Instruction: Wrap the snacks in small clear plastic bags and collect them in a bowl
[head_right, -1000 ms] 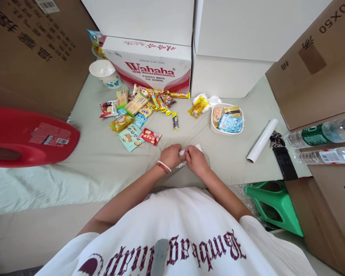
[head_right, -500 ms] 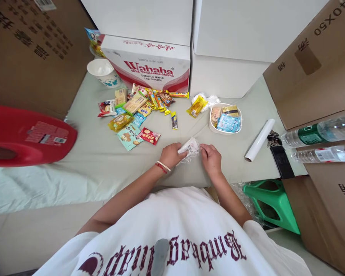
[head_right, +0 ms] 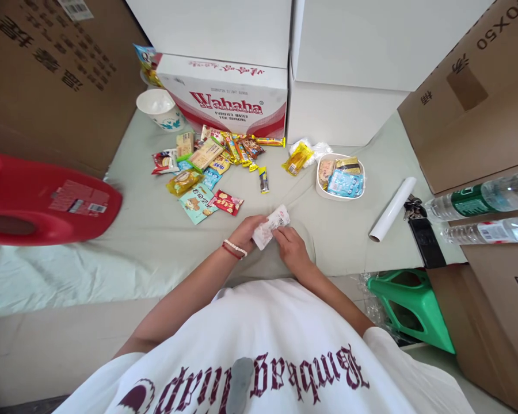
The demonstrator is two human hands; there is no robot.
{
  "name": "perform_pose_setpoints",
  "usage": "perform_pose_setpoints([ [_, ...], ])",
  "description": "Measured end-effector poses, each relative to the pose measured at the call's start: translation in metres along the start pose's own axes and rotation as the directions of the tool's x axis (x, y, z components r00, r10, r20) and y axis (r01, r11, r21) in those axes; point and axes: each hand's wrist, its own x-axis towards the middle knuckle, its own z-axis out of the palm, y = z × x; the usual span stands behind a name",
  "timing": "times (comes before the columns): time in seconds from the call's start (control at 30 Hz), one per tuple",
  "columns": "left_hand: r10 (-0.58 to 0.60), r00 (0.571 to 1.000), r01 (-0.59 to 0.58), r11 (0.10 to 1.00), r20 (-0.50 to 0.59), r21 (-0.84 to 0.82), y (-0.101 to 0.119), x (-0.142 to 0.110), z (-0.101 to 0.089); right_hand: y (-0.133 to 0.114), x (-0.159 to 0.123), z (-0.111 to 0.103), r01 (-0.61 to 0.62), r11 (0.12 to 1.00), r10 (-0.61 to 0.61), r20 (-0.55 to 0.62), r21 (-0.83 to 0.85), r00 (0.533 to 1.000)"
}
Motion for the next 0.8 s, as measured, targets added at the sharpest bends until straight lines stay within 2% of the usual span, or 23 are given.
perform_pose_setpoints([
  [0.13,0.014,1.000,-0.013,0.999,-0.016,0.049,-0.004,-0.002,-0.002,-0.007,-0.004,-0.005,-0.009,0.993,0.006,0.023,0.115,1.000],
  [0.2,0.031,0.998,-0.026,0.995,-0.050,0.094,-0.005,-0.002,-0.004,-0.010,-0.002,-0.010,-0.115,0.961,0.115,0.017,0.251,0.993],
  [0.27,0.044,0.997,-0.037,0.991,-0.059,0.125,-0.005,-0.003,-0.004,-0.010,0.004,-0.014,-0.266,0.893,0.278,0.020,0.363,0.960],
  [0.33,0.069,0.996,-0.059,0.984,-0.052,0.168,-0.005,-0.004,-0.002,-0.008,0.015,-0.017,-0.366,0.852,0.379,0.040,0.373,0.924],
  [0.4,0.092,0.994,-0.079,0.976,-0.054,0.201,-0.004,-0.005,0.000,-0.005,0.026,-0.017,-0.355,0.886,0.361,0.038,0.299,0.932],
  [0.47,0.096,0.992,-0.078,0.974,-0.077,0.211,-0.005,-0.005,0.002,-0.004,0.032,-0.015,-0.290,0.933,0.299,-0.010,0.215,0.954],
  [0.53,0.078,0.991,-0.055,0.979,-0.112,0.195,-0.009,-0.004,0.003,-0.007,0.031,-0.010,-0.236,0.961,0.247,-0.067,0.145,0.967],
  [0.6,0.063,0.984,-0.032,0.982,-0.165,0.187,-0.012,-0.004,0.004,-0.013,0.026,-0.005,-0.206,0.975,0.213,-0.076,0.088,0.974],
  [0.73,0.074,0.953,-0.015,0.980,-0.294,0.198,-0.014,-0.006,0.006,-0.028,0.021,-0.003,-0.146,0.987,0.145,0.027,0.061,0.989],
  [0.8,0.106,0.940,-0.038,0.977,-0.325,0.209,-0.009,-0.011,0.007,-0.034,0.023,-0.007,-0.121,0.989,0.113,0.088,0.084,0.990],
])
